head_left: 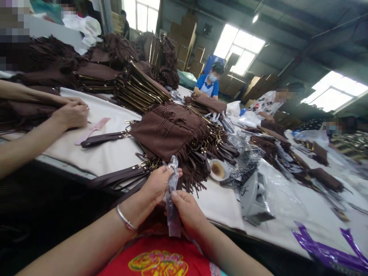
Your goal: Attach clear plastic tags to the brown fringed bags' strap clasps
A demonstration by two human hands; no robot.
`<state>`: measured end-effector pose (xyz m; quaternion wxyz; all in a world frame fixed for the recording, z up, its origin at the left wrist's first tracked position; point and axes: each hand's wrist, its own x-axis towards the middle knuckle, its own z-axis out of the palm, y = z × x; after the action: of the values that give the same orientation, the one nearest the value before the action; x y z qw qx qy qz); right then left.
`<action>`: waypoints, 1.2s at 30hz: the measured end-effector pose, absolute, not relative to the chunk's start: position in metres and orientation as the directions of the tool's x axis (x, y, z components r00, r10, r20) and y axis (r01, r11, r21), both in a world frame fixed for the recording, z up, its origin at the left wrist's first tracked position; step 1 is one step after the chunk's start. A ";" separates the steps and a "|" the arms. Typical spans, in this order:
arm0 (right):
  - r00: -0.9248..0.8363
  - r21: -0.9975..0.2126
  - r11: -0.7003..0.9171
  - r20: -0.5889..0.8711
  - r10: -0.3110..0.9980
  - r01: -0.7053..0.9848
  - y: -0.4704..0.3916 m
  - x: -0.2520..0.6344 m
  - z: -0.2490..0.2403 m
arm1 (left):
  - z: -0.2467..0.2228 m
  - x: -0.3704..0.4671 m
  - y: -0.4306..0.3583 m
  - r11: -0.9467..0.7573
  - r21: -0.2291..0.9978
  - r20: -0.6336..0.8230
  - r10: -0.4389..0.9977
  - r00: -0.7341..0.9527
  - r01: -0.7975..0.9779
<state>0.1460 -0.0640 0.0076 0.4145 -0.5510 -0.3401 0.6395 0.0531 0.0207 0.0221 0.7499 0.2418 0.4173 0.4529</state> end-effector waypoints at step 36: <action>-0.536 0.024 0.597 0.472 0.700 0.802 0.004 0.170 0.042 | 0.017 0.010 -0.014 0.481 0.845 -0.407 0.862 0.301 -0.234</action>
<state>0.1696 0.0041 0.0418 0.2122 -0.4325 -0.8681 -0.1198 0.0104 -0.0137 0.0167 0.7293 0.3440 0.4565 0.3759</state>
